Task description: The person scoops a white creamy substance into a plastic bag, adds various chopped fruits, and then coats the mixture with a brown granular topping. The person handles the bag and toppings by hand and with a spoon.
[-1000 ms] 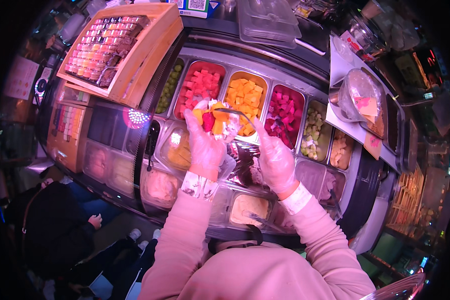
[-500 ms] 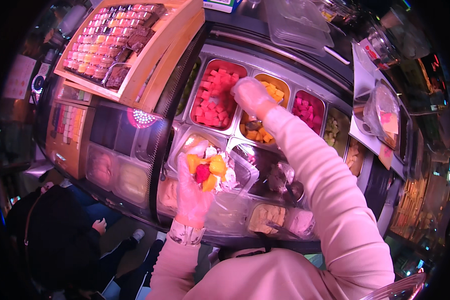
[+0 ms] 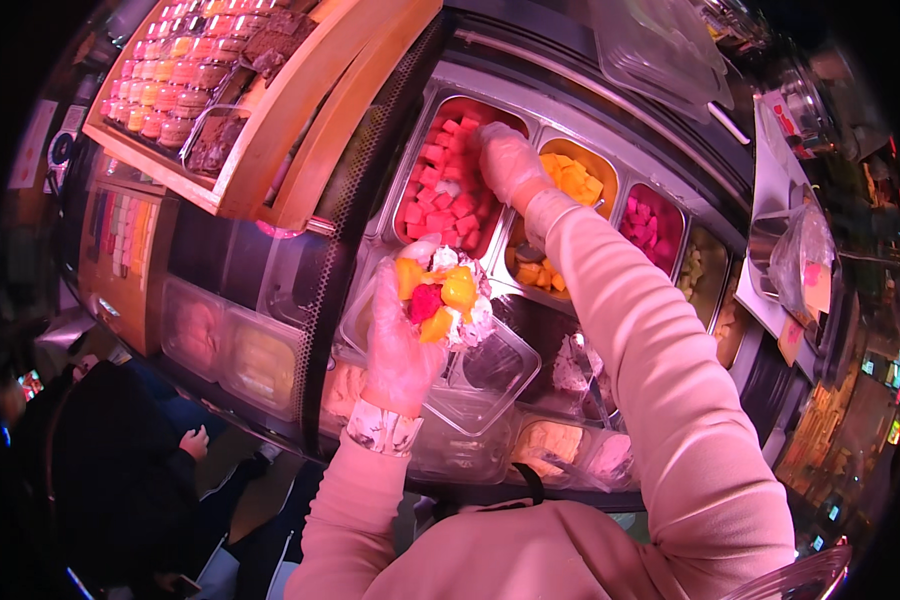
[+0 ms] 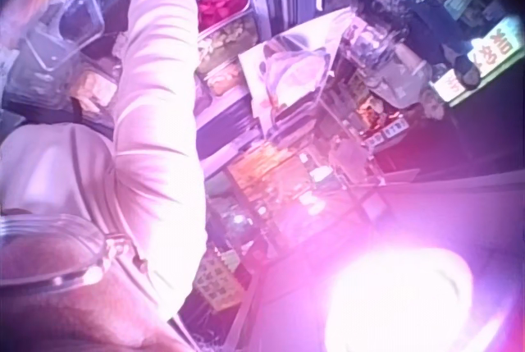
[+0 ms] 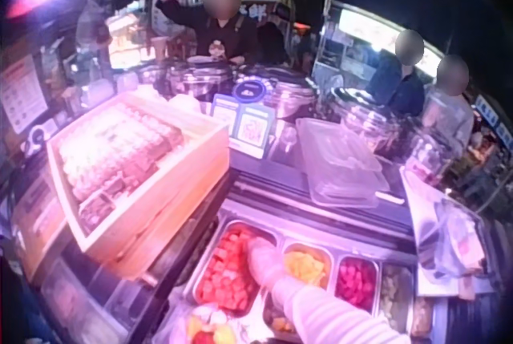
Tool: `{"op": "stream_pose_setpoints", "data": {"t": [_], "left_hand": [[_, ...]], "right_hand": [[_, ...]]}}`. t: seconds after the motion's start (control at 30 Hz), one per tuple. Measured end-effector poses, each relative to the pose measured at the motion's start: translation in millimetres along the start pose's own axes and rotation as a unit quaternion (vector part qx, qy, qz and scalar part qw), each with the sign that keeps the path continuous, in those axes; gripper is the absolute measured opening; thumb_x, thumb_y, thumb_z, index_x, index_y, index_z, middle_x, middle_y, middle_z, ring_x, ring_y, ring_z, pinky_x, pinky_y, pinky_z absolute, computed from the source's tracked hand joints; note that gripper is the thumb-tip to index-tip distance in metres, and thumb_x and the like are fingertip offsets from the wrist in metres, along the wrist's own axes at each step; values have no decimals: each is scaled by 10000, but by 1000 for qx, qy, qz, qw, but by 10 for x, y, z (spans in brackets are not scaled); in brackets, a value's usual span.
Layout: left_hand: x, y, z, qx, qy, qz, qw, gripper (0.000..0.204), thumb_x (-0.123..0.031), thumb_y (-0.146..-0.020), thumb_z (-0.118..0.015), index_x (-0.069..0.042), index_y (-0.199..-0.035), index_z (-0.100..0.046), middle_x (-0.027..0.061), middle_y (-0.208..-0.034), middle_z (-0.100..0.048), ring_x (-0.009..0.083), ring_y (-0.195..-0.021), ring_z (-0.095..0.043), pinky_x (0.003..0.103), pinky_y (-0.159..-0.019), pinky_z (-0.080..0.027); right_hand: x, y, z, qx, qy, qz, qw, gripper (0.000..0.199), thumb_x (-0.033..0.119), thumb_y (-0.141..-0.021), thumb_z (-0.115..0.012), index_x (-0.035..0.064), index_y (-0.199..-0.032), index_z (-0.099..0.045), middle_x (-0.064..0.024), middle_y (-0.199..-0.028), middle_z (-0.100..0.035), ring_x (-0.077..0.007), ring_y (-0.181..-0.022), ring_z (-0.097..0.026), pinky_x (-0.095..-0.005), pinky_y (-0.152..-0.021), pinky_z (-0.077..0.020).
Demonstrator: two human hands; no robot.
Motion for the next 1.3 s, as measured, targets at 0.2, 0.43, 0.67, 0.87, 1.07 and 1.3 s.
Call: {"op": "stream_pose_setpoints", "data": {"t": [0.2, 0.43, 0.67, 0.87, 1.07, 1.3], "left_hand": [[5, -107, 150, 24, 6, 4, 1000, 582, -529, -1089, -510, -103, -1484, -540, 102, -1362, -640, 307, -1277, -631, 530, -1081, -526], [44, -5, 218, 2, 132, 59, 990, 555, -481, -1084, -555, -120, -1506, -536, 113, -1519, -574, 298, -1435, -520, 511, -1226, -396], [7, 17, 181, 11, 97, 27, 995, 573, -467, -1112, -500, -110, -1559, -466, 109, -1556, -529, 318, -1460, -488, 525, -1242, -371], [23, -42, 280, 13, 90, 17, 996, 552, -466, -1130, -433, -106, -1547, -468, 102, -1519, -552, 362, -1418, -526, 576, -1164, -445], [81, -66, 339, -5, 53, 6, 999, 597, -508, -1117, -437, -121, -1571, -445, 107, -1459, -576, 373, -1389, -546, 634, -1096, -485], [99, -74, 259, 6, 73, -1, 997, 561, -488, -1115, -455, -130, -1547, -454, 96, -1482, -550, 373, -1402, -522, 594, -1144, -455]], "right_hand": [[725, 381, 1007, -13, -329, 103, 938, 385, -56, -803, -586, 23, -1137, -760, -169, -1090, -746, -311, -1050, -733, -394, -931, -589], [1461, 1356, 1204, 32, -336, 182, 924, 360, 168, -993, -606, -12, -1304, -590, -233, -1344, -596, -435, -1286, -577, -518, -1115, -471], [1508, 1388, 1077, 52, -294, 196, 934, 403, 274, -1042, -558, 14, -1349, -581, -220, -1371, -609, -413, -1311, -577, -509, -1129, -457], [394, 221, 564, 60, 6, 17, 998, 213, 128, -911, -605, 47, -938, -800, -216, -967, -755, -406, -921, -728, -496, -809, -587], [59, -157, -289, 158, 110, 26, 981, 216, 64, -895, -628, 46, -990, -821, -229, -1061, -766, -397, -1023, -744, -443, -896, -599], [78, 35, 176, 50, -15, 21, 998, 186, 48, -872, -667, 57, -1010, -791, -165, -1043, -768, -361, -1024, -734, -410, -882, -599]]}}
Point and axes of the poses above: each hand's wrist, its own y-axis away from the middle knuckle, its own z-axis out of the back of the hand, x = y × z, the point moved 5 cm from there along -y, towards the middle knuckle
